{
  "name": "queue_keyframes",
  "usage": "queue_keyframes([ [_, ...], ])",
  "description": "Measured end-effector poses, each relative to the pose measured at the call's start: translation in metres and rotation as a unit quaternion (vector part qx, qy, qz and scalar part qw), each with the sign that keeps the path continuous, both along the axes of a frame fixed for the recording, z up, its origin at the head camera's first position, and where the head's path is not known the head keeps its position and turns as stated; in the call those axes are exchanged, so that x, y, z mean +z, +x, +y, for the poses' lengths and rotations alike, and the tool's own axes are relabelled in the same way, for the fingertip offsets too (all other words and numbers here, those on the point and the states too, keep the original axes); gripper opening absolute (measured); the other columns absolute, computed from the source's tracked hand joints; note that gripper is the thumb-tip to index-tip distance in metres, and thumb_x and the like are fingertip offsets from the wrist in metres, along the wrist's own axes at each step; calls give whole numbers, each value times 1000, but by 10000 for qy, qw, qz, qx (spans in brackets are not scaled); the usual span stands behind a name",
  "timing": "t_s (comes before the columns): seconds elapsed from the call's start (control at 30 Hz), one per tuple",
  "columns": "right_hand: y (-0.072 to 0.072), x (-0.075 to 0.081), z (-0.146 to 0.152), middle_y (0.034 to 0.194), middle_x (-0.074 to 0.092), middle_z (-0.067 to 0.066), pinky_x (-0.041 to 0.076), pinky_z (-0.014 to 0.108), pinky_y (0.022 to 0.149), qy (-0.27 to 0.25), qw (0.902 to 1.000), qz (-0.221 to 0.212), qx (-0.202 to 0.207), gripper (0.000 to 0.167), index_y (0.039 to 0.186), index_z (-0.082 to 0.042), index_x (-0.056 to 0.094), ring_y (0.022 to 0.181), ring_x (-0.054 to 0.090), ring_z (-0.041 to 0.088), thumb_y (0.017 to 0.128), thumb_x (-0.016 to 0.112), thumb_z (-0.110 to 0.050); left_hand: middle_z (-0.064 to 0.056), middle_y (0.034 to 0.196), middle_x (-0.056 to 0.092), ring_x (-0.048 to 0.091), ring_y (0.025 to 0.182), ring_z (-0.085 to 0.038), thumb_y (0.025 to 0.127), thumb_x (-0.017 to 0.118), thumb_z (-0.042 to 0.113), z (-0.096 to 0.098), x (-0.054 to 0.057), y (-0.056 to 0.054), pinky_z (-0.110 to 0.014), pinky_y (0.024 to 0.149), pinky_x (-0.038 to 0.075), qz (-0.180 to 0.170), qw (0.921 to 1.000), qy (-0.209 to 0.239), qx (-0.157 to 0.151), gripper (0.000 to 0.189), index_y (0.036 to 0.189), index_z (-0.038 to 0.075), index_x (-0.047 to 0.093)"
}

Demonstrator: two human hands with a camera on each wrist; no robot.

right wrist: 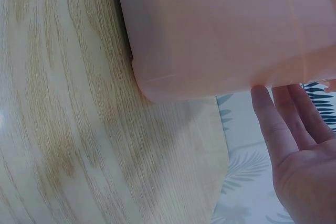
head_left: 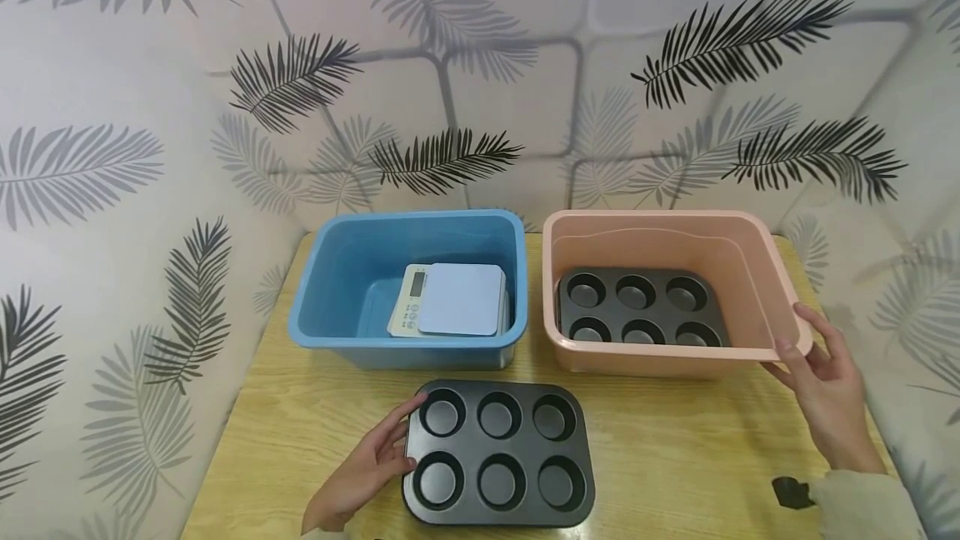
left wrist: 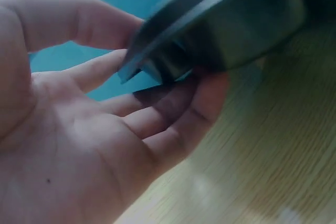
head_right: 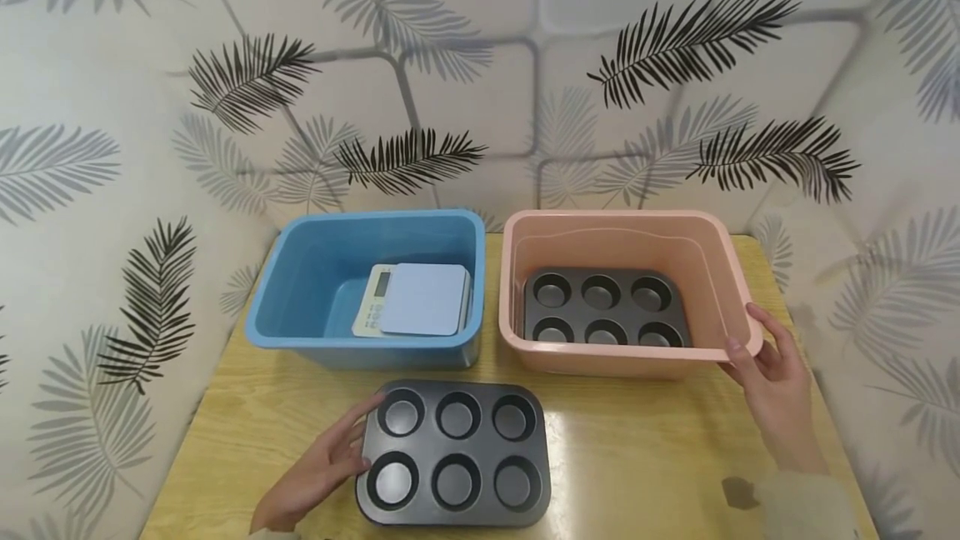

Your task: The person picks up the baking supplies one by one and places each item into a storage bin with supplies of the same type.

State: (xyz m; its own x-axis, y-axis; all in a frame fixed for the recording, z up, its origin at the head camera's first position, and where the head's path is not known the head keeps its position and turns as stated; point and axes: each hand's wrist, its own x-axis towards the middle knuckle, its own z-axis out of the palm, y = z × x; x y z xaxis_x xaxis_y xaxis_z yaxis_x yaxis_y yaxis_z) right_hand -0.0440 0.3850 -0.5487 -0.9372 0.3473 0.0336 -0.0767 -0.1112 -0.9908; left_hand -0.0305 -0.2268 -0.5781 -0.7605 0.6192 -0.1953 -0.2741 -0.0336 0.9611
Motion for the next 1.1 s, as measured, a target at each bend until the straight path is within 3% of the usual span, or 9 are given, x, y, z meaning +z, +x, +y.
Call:
queue_keyframes([
  [0.17, 1, -1, 0, 155, 46, -6, 62, 16, 81, -29, 10000, 36, 13, 61, 166, -17, 47, 120, 65, -3, 109, 61, 1, -34, 179, 7, 64, 140, -18, 101, 55, -14, 1, -2, -1, -26, 99, 61, -155, 9997, 55, 180, 85, 176, 8, 19],
  [0.33, 0, -1, 0, 158, 44, -4, 62, 16, 81, 5, 10000, 49, 28, 61, 166, -18, 47, 121, 65, -3, 109, 61, 0, -33, 180, 6, 69, 130, -17, 99, 55, -16, 1, -6, 0, -24, 93, 62, -107, 9995, 260, 148, 87, 175, 4, 17],
  [0.53, 2, -1, 1, 158, 44, -5, 63, 17, 83, -74, 9993, 302, 195, 61, 166, -14, 46, 124, 65, -2, 109, 58, 4, -17, 183, 18, 72, 129, -18, 100, 59, -12, 3, -5, 2, -25, 94, 62, -132, 9989, 365, 266, 88, 175, 6, 18],
  [0.7, 3, -1, 0, 158, 45, -6, 63, 18, 83, -178, 9985, 450, 259, 61, 166, -13, 47, 124, 66, -1, 109, 56, 6, -14, 182, 22, 73, 130, -20, 99, 57, -15, 5, 1, 3, -25, 93, 62, -105, 9985, 426, 341, 88, 175, 6, 18],
  [0.8, 3, 0, 0, 157, 46, -5, 63, 19, 83, -242, 9982, 482, 255, 60, 165, -13, 48, 123, 67, -1, 109, 56, 7, -6, 180, 30, 72, 131, -21, 96, 55, -17, 6, 6, 5, -26, 94, 62, -60, 9979, 496, 405, 90, 175, 6, 19],
  [0.93, 3, 0, -1, 154, 48, -6, 63, 19, 83, -262, 9982, 469, 249, 60, 165, -12, 47, 122, 68, -1, 109, 56, 6, 6, 172, 42, 73, 129, -23, 92, 50, -20, 6, 12, 6, -28, 94, 63, 91, 9957, 769, 505, 92, 175, 6, 19],
  [1.1, 3, 0, -1, 152, 49, -7, 63, 19, 83, -242, 9985, 436, 227, 60, 166, -12, 46, 121, 68, -1, 109, 56, 6, 6, 172, 45, 72, 130, -19, 90, 42, -21, 7, 19, 6, -27, 99, 61, 335, 9881, 1397, 550, 91, 174, 5, 20],
])
